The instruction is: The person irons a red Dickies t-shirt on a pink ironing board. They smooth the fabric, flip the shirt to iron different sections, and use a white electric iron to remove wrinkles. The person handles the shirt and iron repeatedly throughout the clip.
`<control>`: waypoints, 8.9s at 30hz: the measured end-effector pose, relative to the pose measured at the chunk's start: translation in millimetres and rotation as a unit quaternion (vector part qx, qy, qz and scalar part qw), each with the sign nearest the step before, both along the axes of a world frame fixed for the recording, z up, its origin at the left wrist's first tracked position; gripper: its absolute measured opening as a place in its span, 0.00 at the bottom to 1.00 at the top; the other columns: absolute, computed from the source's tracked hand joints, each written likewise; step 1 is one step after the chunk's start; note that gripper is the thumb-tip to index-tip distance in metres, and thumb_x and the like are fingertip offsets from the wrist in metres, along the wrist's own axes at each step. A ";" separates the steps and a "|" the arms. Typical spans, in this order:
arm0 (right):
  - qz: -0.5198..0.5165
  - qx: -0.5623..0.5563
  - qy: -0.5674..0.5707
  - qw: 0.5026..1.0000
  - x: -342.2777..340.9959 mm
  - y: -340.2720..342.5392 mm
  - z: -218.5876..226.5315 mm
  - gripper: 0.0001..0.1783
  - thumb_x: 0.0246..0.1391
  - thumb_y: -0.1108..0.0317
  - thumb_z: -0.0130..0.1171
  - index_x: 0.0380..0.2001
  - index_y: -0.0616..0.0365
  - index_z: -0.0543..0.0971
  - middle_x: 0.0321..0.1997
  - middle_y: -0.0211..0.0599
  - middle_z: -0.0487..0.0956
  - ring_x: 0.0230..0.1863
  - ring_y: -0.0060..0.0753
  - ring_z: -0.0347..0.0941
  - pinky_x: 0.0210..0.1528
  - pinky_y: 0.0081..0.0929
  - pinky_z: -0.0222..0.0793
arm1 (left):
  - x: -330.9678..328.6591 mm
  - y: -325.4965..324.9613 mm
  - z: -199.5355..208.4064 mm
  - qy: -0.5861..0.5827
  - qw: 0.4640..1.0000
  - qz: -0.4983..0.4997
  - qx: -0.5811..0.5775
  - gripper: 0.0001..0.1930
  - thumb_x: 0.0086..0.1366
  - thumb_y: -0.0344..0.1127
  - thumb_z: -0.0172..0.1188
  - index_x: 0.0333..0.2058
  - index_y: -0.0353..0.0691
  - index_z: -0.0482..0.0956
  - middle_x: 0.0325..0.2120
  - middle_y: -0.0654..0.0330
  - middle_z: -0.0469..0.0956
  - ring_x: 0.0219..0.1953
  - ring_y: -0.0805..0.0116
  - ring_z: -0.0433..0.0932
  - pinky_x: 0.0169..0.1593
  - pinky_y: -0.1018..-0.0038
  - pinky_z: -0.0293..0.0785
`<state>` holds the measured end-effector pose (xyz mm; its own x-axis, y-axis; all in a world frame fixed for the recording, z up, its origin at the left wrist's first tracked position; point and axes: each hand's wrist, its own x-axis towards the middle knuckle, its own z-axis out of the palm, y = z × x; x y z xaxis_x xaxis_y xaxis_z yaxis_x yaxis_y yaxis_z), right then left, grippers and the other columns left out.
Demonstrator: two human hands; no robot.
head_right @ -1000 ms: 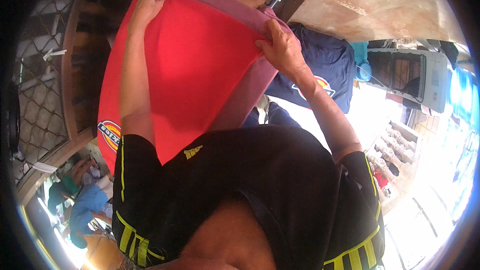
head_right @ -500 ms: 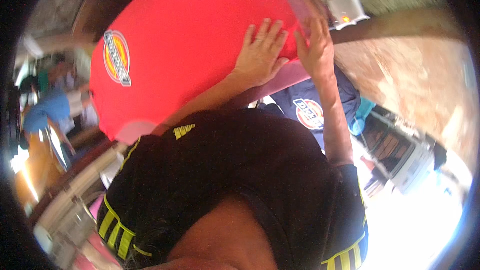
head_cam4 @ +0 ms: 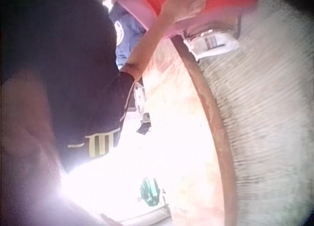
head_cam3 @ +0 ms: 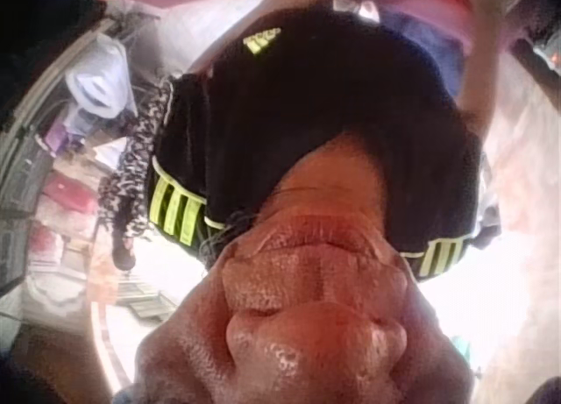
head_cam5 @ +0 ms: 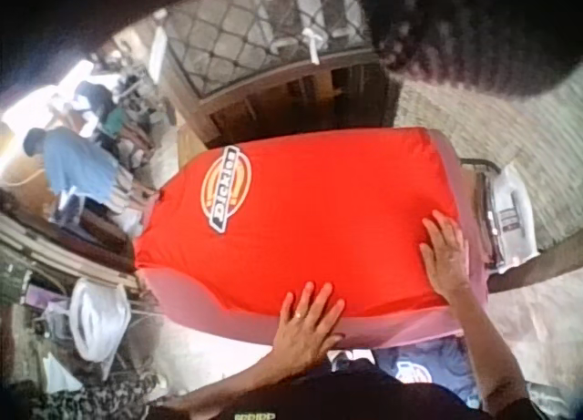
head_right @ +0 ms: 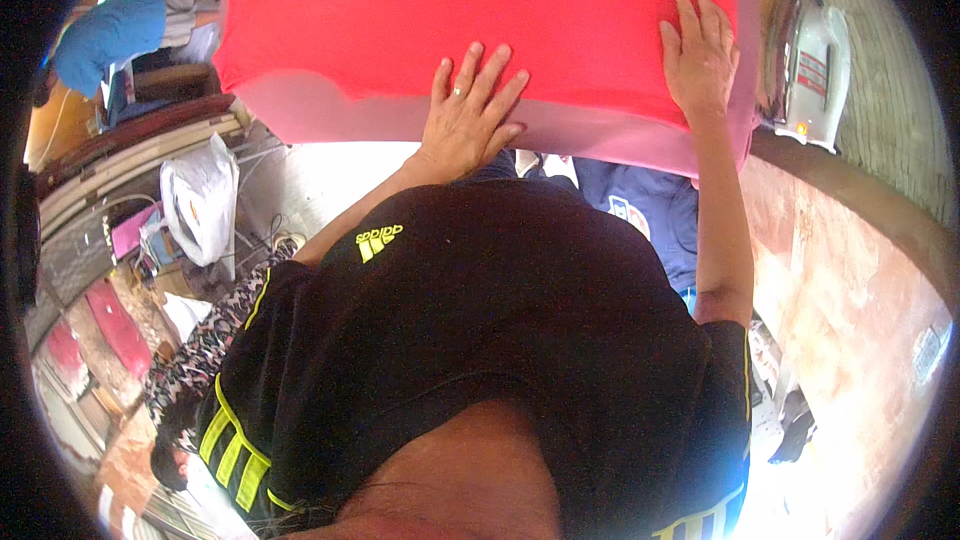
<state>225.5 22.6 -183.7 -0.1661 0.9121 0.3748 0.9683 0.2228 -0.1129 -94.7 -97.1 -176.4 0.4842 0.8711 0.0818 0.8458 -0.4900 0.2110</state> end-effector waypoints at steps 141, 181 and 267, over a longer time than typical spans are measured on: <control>-0.049 -0.093 0.256 0.961 2.8 -117.1 117.1 0.25 0.62 0.51 0.55 0.50 0.61 0.74 0.33 0.57 0.80 0.38 0.57 0.79 0.42 0.45 0.73 | 16.0 47.0 17.1 -0.049 0.988 0.023 0.142 0.49 0.59 0.70 0.54 0.69 0.44 0.53 0.71 0.45 0.47 0.71 0.36 0.45 0.64 0.32 0.45; 0.047 -0.235 0.293 0.926 -157.0 64.9 137.5 0.28 0.64 0.46 0.50 0.36 0.67 0.74 0.29 0.57 0.77 0.31 0.52 0.78 0.33 0.43 0.72 | -75.2 53.1 11.2 0.011 0.960 0.258 0.111 0.42 0.66 0.69 0.43 0.70 0.47 0.54 0.72 0.45 0.45 0.72 0.37 0.42 0.65 0.30 0.39; 0.368 -0.358 0.171 0.841 -326.7 -39.2 125.7 0.23 0.65 0.49 0.49 0.33 0.61 0.70 0.21 0.33 0.70 0.20 0.23 0.67 0.24 0.28 0.64 | -175.2 -78.1 0.0 -0.222 0.799 0.530 0.176 0.18 0.54 0.53 0.67 0.29 0.44 0.85 0.38 0.60 0.77 0.48 0.52 0.69 0.48 0.54 0.63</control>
<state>-101.2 -16.5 -58.0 -0.7781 0.6221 -0.0867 0.4822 0.5032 -0.7171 -270.0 -175.2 -176.4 -0.6562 0.6572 0.3708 0.7047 0.3580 0.6126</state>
